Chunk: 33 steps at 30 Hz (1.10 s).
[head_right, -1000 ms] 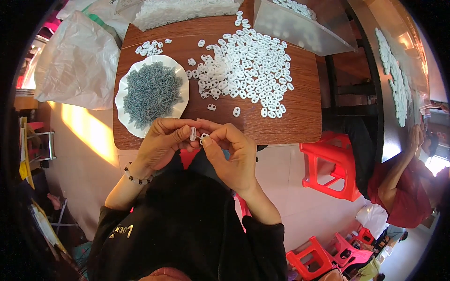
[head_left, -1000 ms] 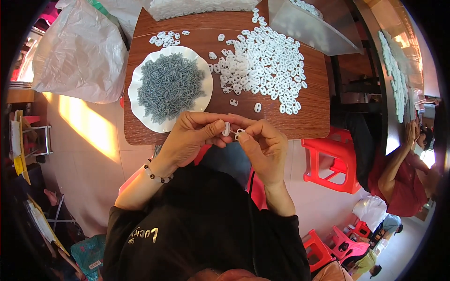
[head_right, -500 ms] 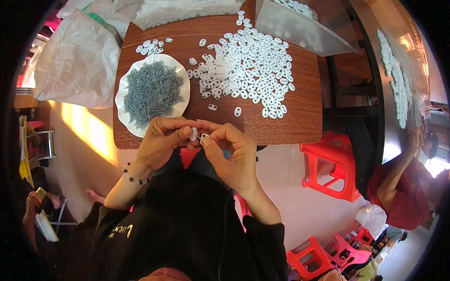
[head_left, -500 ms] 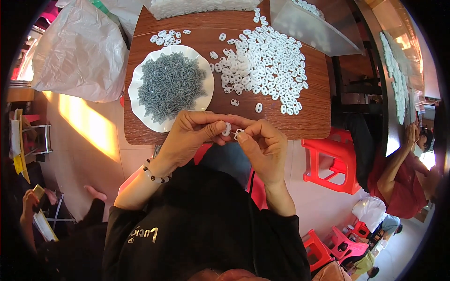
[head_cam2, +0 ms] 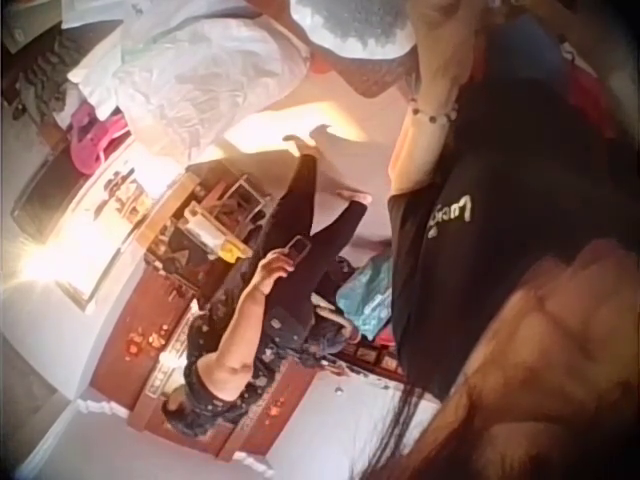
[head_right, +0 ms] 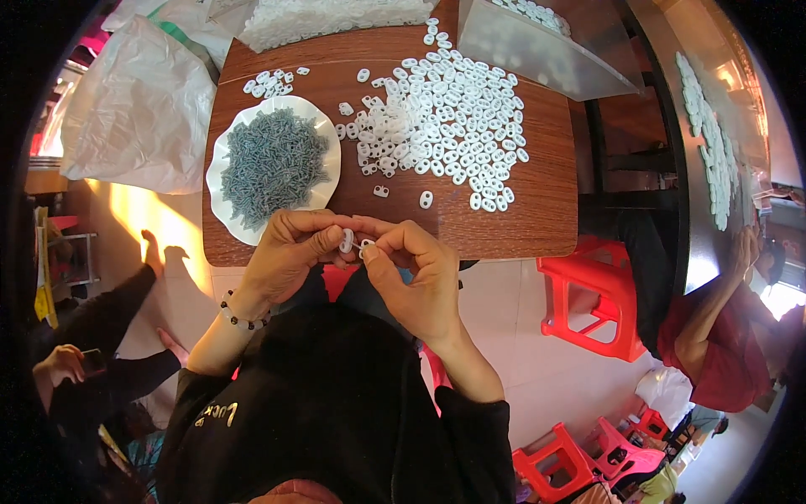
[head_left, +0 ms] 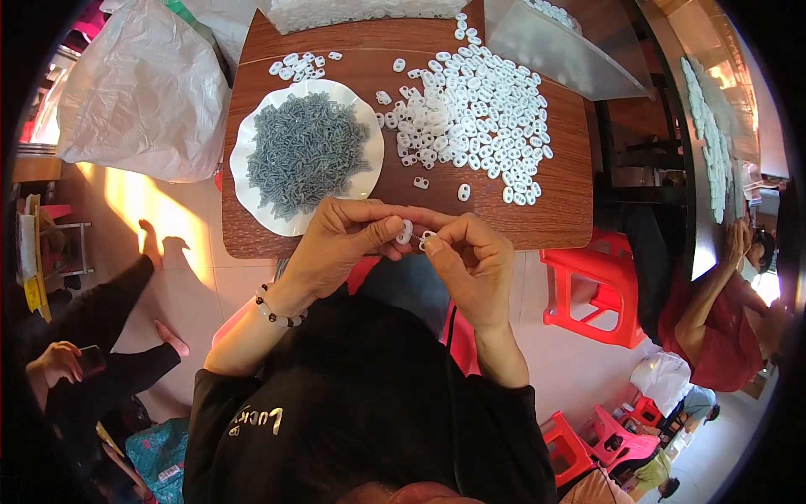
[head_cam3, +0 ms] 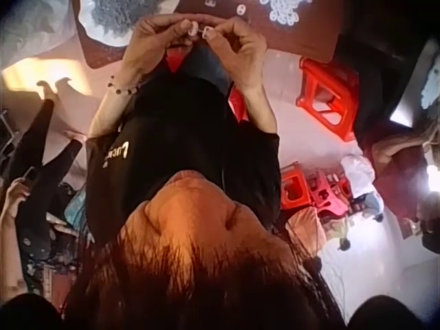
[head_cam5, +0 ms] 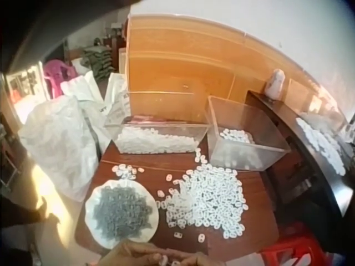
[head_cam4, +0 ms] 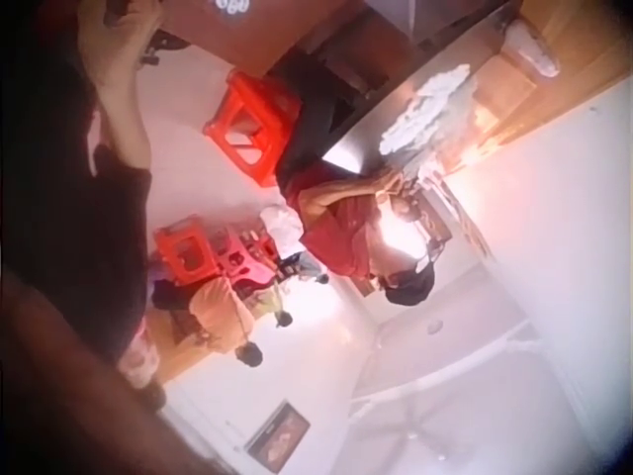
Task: Manual assembly of small white plastic components by inserting grey pieces into them at a workbench.
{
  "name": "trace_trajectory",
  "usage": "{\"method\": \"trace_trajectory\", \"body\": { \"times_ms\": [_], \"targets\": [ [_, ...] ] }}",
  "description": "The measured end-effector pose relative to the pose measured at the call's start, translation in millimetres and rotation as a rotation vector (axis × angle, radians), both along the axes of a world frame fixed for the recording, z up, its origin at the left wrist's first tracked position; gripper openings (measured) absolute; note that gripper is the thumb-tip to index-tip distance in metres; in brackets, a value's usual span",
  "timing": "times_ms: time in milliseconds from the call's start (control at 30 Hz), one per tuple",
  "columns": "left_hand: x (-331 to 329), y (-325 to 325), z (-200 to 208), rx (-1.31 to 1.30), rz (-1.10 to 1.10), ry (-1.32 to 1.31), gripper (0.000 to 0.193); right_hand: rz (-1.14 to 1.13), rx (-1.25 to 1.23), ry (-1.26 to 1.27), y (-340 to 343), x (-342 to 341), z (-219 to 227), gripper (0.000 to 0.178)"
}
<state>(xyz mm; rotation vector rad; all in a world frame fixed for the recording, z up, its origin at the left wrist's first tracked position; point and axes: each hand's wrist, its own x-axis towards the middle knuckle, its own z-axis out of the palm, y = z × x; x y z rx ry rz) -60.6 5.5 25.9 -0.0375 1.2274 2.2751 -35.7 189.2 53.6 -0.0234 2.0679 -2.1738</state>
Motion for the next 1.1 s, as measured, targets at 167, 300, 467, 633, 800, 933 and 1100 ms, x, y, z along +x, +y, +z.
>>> {"method": "trace_trajectory", "body": {
  "times_ms": [167, 300, 467, 633, 800, 933, 1100],
  "targets": [
    [-0.1, -1.7, -0.9, -0.013, -0.008, -0.008, 0.023, 0.011, 0.008, 0.007, 0.0, -0.2, -2.0, 0.008],
    [-1.0, -0.7, 0.5, -0.011, -0.011, 0.000, 0.022, 0.003, -0.009, 0.009, -0.3, 0.4, -3.5, 0.008],
    [-0.7, 0.1, 0.7, -0.037, 0.007, 0.008, 0.022, 0.009, -0.025, -0.007, -1.8, -0.2, -3.4, 0.008],
    [1.3, 3.2, 1.1, -0.096, 0.021, 0.099, 0.024, 0.013, 0.009, -0.012, -3.4, 0.4, -3.8, 0.006],
    [1.5, 3.7, 5.3, -0.110, 0.033, 0.113, 0.026, 0.050, 0.023, -0.014, -0.6, 0.8, -8.1, 0.006],
    [2.5, 1.0, 8.7, -0.074, 0.003, 0.012, 0.025, 0.074, -0.080, -0.055, 0.6, 0.0, -9.8, 0.005],
    [5.7, -0.3, 9.6, -0.092, -0.003, -0.023, 0.027, 0.088, -0.107, -0.098, -0.2, -0.5, -3.8, 0.005]
  ]
}}
